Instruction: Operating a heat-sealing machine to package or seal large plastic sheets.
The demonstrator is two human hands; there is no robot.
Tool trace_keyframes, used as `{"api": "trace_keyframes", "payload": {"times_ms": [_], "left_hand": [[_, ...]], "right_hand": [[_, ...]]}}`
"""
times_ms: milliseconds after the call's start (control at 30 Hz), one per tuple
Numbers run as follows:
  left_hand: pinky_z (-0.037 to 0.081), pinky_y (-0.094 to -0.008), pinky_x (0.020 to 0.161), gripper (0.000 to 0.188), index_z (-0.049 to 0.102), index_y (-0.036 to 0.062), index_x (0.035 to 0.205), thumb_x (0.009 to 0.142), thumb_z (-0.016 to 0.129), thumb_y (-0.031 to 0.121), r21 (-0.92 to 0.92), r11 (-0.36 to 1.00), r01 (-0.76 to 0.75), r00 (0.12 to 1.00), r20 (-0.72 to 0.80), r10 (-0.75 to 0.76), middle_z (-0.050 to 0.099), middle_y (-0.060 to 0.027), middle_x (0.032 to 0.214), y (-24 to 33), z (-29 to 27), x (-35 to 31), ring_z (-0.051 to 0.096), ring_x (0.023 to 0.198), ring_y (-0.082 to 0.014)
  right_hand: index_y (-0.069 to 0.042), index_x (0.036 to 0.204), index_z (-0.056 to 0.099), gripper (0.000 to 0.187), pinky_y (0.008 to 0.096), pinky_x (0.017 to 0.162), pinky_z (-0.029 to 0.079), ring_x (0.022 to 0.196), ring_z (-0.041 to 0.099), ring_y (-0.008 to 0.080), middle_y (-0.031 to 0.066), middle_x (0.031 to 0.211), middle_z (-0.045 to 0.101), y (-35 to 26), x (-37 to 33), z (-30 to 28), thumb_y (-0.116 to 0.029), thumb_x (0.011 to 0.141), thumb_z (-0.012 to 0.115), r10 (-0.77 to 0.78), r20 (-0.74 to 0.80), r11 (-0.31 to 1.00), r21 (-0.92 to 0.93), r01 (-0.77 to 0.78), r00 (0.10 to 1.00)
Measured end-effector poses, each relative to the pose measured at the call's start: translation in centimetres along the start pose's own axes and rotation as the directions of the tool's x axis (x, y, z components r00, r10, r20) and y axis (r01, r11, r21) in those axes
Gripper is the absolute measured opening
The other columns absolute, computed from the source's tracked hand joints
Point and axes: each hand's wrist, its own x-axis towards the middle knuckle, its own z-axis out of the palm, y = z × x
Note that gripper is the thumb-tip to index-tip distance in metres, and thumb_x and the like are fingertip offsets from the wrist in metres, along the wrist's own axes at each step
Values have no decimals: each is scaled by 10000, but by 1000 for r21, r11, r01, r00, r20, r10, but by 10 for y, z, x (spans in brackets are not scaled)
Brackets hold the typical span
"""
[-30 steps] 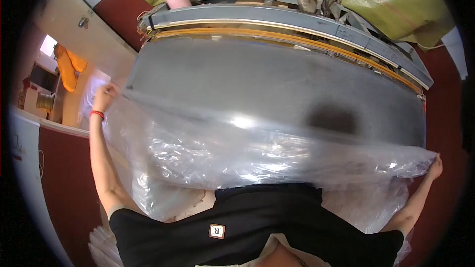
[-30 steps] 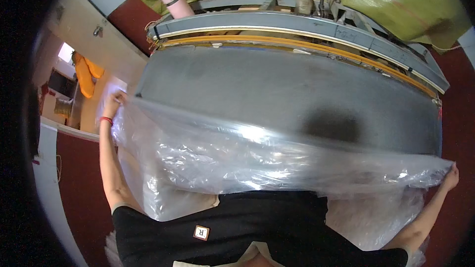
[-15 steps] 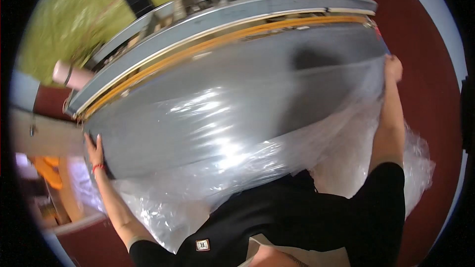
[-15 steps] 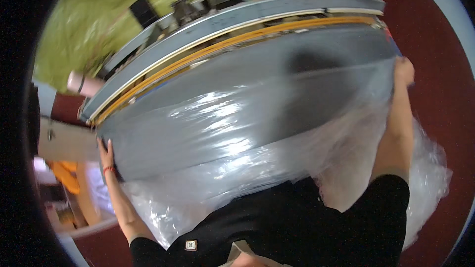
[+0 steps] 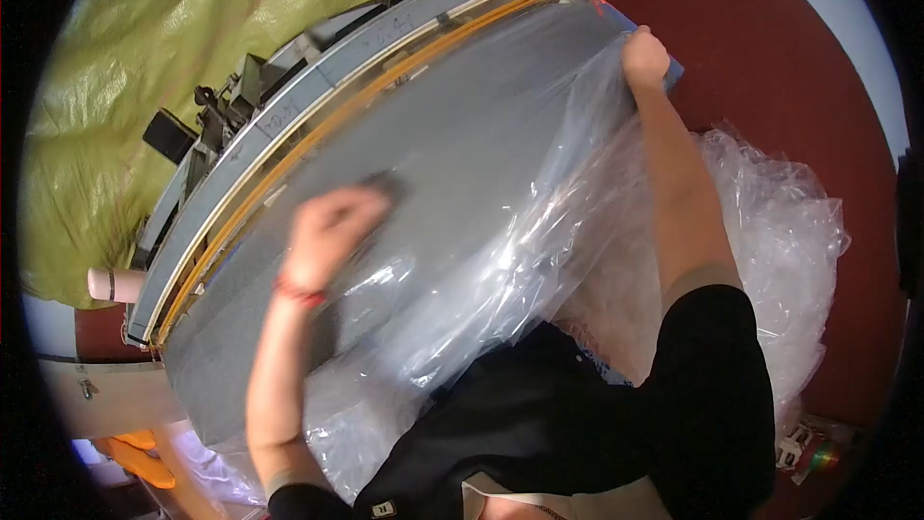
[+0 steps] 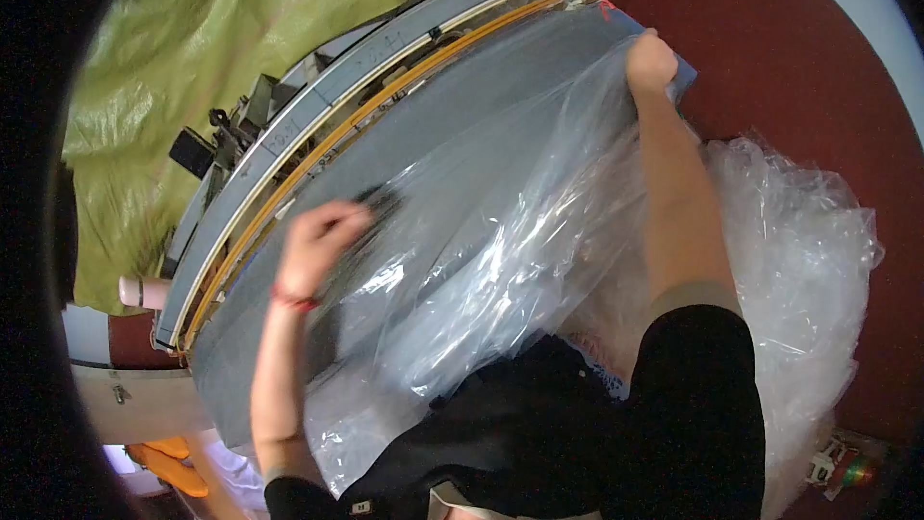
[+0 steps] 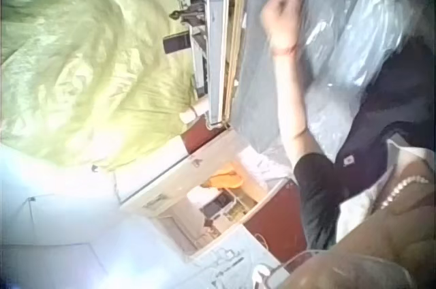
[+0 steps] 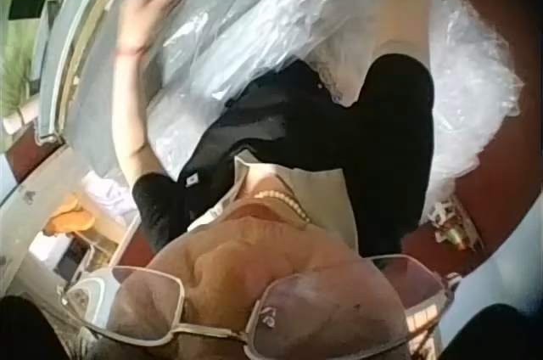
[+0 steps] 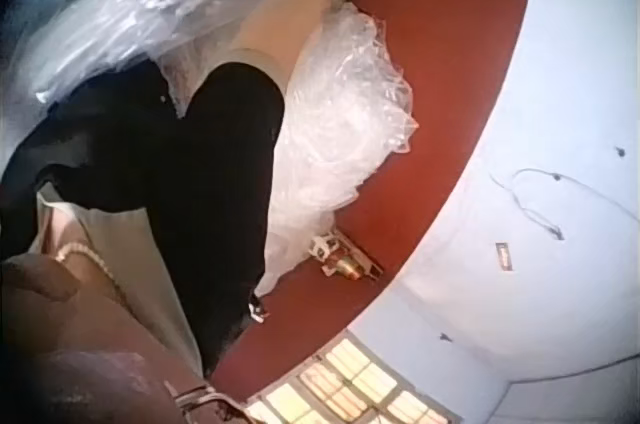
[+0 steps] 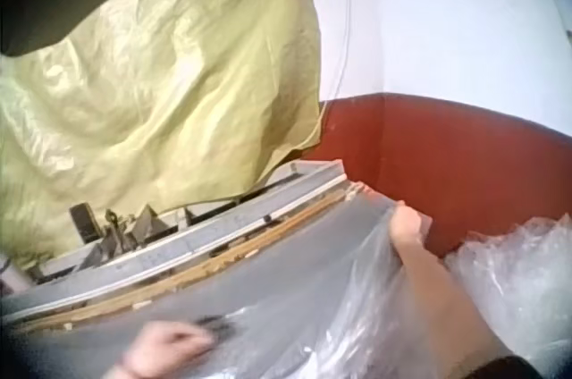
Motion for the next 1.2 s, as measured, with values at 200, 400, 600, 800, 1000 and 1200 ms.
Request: {"api": "trace_keyframes", "payload": {"times_ms": [200, 400, 600, 800, 1000, 1200], "left_hand": [[439, -363, 635, 236, 599, 22, 774, 767, 579, 257, 294, 932, -212, 975, 126, 183, 614, -127, 771, 57, 161, 113, 593, 706, -249], [414, -247, 516, 344, 491, 25, 1035, 778, 571, 239, -726, 634, 267, 948, 317, -36, 615, -105, 780, 53, 155, 126, 591, 673, -145], [446, -220, 515, 527, 330, -11, 1264, 794, 558, 56, -437, 839, 323, 672, 730, 122, 610, -83, 762, 35, 35, -54, 548, 554, -103], [455, -284, 675, 266, 577, 4, 990, 731, 555, 63, 35, 863, 505, 755, 467, -461, 614, -78, 809, -107, -100, -298, 554, 714, -140], [458, -289, 626, 143, 590, -6, 819, 719, 559, 91, 399, 508, 763, 506, -858, -87, 606, -98, 712, -84, -256, -434, 577, 661, -163], [366, -386, 883, 363, 522, 38, 1060, 711, 606, 92, 797, 503, 335, 792, -527, 307, 510, -137, 1106, -79, -144, -301, 460, 1052, -291]], "right_hand": [[-25, 882, 521, 229, 419, 699, 464, 801, 594, 330, 177, 830, 612, -11, -1, 8, -233, 807, 460, -20, -10, 999, 47, 20, 1000], [-34, 869, 529, 212, 411, 672, 474, 783, 600, 322, 168, 811, 614, -16, -2, 8, -226, 808, 460, -39, -30, 998, 43, 40, 999], [-12, 957, 536, 290, 441, 735, 469, 886, 581, 326, 185, 938, 593, -4, 2, -2, -218, 847, 363, -35, 67, 997, -59, 39, 997], [-122, 1032, 534, 353, 467, 758, 438, 955, 544, 346, 149, 1032, 570, -5, 4, -3, -380, 834, 398, -20, 39, 998, -56, 22, 999], [-135, 1048, 511, 349, 478, 735, 428, 934, 538, 357, 147, 1034, 563, 5, 20, 37, -386, 842, 383, -86, 79, 991, -92, 93, 993], [-120, 1044, 511, 355, 471, 732, 431, 922, 539, 364, 152, 1010, 573, 1, 13, 19, -374, 841, 370, -61, 108, 991, -109, 72, 992]]}}
